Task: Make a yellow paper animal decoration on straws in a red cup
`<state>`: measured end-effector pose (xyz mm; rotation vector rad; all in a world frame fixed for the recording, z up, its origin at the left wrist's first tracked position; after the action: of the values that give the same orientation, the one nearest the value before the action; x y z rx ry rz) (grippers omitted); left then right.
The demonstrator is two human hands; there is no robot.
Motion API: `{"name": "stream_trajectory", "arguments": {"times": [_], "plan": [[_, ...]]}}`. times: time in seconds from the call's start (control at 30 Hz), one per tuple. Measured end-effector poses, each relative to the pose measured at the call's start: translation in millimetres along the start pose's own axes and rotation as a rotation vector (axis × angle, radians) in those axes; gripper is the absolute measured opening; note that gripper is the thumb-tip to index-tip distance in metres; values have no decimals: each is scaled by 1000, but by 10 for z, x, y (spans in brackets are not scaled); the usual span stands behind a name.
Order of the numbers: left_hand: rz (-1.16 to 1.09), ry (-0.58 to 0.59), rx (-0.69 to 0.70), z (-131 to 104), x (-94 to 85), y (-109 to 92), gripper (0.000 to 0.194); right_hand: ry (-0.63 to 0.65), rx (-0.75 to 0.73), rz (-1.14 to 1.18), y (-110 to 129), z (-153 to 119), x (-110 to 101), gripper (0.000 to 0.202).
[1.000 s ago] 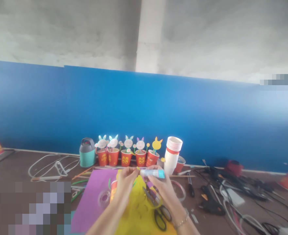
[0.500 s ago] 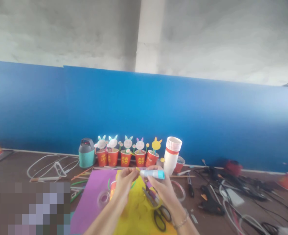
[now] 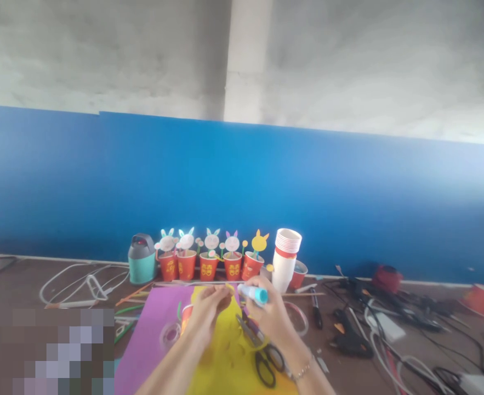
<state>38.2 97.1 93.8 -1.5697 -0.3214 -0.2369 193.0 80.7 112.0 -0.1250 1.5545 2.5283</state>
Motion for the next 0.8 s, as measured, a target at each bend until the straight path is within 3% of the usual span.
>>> {"name": "stream_trajectory", "arguments": {"times": [0.23, 0.43, 0.57, 0.8], "plan": [[96, -55, 97, 63, -91, -38, 30, -124, 147, 164, 74, 7, -70, 19], [144, -64, 130, 105, -93, -12, 23, -6, 153, 206, 95, -47, 28, 18], [171, -78, 151, 127, -81, 40, 21, 55, 73, 147, 84, -57, 86, 18], [233, -88, 182, 87, -55, 12, 22, -2, 77, 108, 54, -47, 94, 19]]}}
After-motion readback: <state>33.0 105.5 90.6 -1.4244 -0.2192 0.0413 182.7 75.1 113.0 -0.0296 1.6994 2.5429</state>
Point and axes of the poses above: each hand's wrist, its own z-axis towards the middle knuckle, its own x-axis out of the palm, y = z × x, the point moved 3 cm from there along z, towards the middle knuckle, and after that the axes turned 2 degrees about -y, right-handed, at the moved point
